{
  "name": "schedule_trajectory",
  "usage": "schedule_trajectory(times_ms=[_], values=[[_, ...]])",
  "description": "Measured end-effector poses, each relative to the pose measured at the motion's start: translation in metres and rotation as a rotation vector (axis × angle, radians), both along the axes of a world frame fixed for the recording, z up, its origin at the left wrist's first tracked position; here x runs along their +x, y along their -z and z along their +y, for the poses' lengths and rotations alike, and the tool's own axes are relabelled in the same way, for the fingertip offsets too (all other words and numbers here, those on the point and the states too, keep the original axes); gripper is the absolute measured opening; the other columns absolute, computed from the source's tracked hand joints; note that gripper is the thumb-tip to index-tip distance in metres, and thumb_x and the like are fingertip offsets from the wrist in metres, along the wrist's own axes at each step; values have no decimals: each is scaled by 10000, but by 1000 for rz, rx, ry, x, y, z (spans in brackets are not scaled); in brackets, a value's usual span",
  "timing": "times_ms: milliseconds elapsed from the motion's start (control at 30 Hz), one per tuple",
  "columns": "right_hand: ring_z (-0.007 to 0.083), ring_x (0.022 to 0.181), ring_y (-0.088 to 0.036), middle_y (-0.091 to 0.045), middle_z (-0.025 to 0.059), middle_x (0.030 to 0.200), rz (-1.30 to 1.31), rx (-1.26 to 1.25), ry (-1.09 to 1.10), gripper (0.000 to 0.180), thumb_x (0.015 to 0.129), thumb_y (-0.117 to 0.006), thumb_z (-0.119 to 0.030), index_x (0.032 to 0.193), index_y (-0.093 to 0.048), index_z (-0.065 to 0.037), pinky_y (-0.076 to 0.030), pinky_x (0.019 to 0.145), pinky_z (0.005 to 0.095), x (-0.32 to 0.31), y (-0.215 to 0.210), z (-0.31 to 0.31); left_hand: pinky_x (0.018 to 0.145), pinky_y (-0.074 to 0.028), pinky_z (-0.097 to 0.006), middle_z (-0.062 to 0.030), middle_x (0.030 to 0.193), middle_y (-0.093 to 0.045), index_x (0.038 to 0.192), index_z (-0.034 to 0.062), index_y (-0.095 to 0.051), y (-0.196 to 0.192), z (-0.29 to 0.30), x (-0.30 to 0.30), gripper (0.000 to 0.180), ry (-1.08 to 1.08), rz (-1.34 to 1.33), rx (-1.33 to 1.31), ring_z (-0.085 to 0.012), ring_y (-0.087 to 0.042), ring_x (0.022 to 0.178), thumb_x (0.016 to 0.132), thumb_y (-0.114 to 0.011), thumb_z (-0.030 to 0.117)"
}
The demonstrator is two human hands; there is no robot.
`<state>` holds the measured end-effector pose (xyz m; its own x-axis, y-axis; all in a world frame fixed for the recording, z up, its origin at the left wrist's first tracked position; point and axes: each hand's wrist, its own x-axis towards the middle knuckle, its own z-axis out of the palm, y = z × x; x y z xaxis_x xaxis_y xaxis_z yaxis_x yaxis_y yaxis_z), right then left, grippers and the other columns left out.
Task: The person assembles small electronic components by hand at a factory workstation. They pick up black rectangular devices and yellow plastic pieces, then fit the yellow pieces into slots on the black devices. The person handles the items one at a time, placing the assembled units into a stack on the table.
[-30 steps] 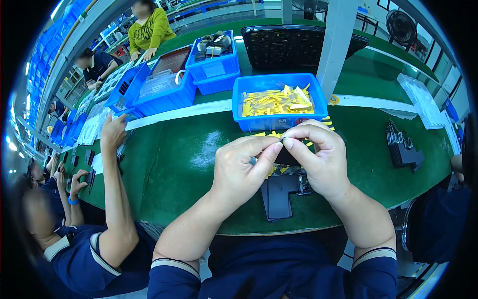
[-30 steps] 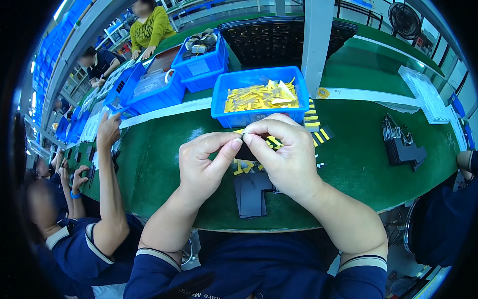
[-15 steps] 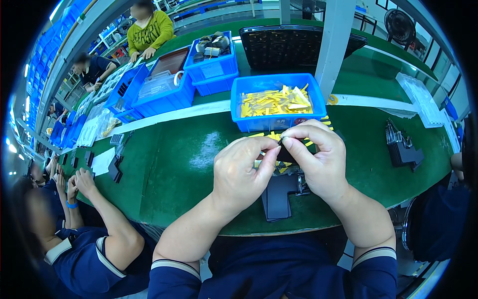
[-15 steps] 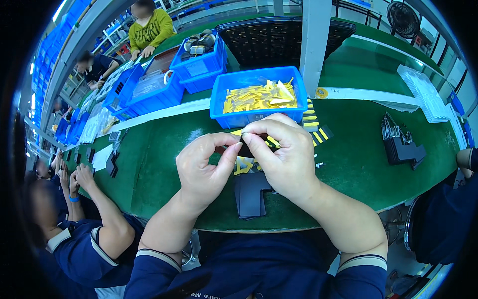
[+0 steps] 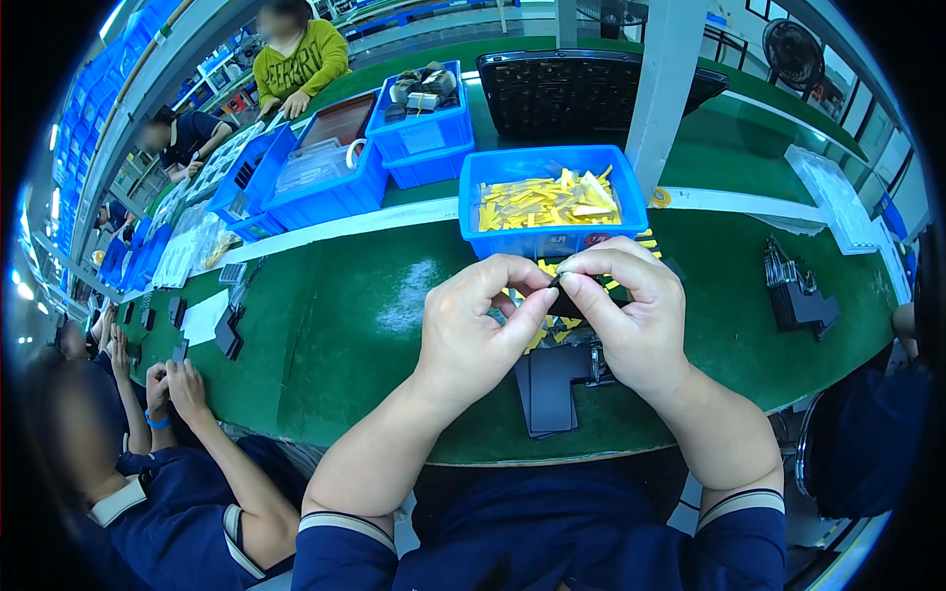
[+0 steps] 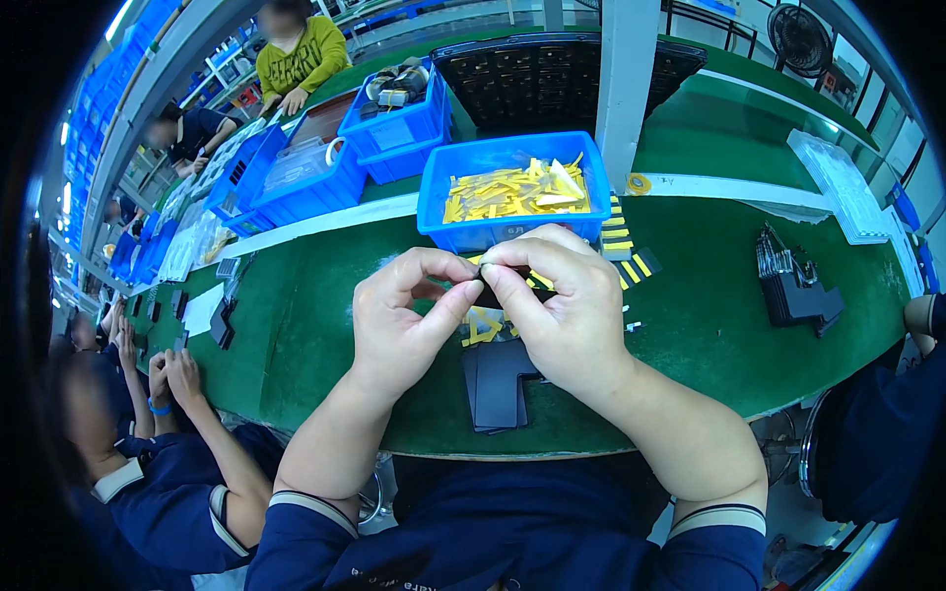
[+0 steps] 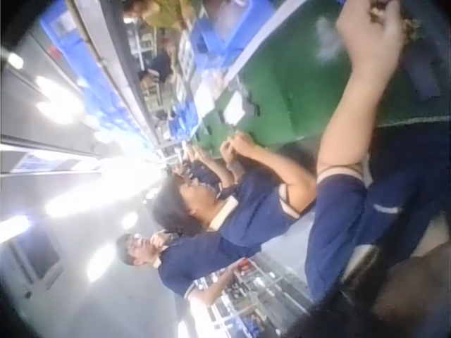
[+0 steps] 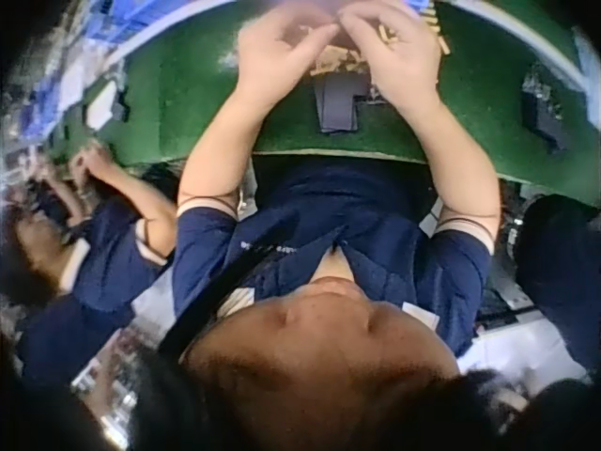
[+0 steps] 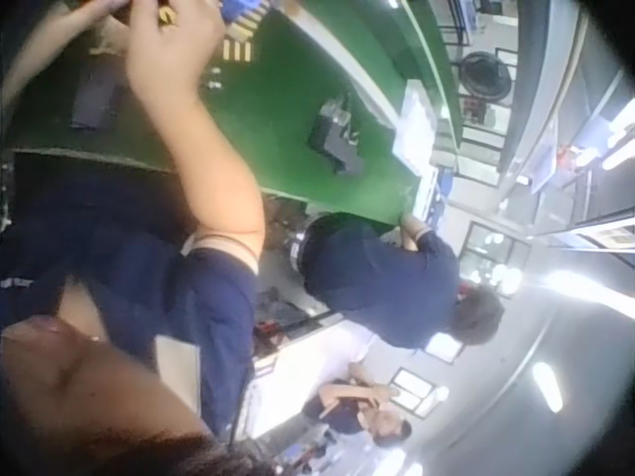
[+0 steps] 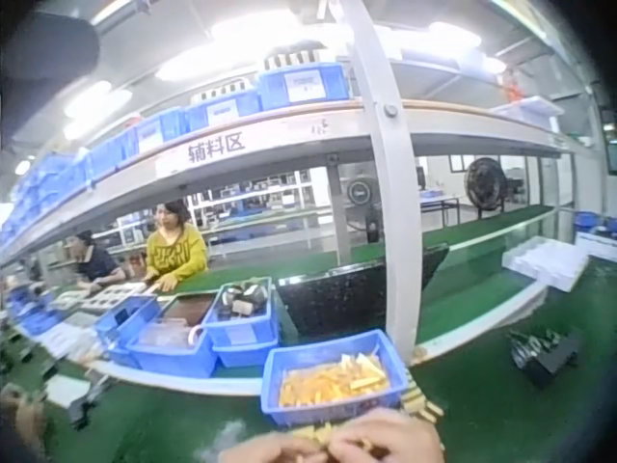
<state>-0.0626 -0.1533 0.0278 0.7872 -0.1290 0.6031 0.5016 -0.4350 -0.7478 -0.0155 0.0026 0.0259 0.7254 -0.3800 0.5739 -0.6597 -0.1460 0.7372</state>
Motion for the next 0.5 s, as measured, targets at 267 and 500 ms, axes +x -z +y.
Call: schedule_trajectory(times_ms=[267, 500], values=[[199, 700, -597, -620, 97, 772, -73, -19, -19, 75, 764, -648, -28, 830, -655, 6, -467, 631, 289, 1, 2, 0, 606, -496, -225, -46, 798, -660, 848, 30, -656, 0, 6, 5, 106, 116, 314, -57, -102, -618, 700, 781, -701, 99], [198, 702, -599, -624, 96, 773, -73, -18, -12, 77, 764, -652, -37, 830, -658, 2, -469, 635, 293, 1, 2, -1, 608, -499, -224, -35, 796, -663, 851, 24, -660, -1, 7, 6, 110, 141, 377, -95, -89, -616, 702, 774, -707, 88]])
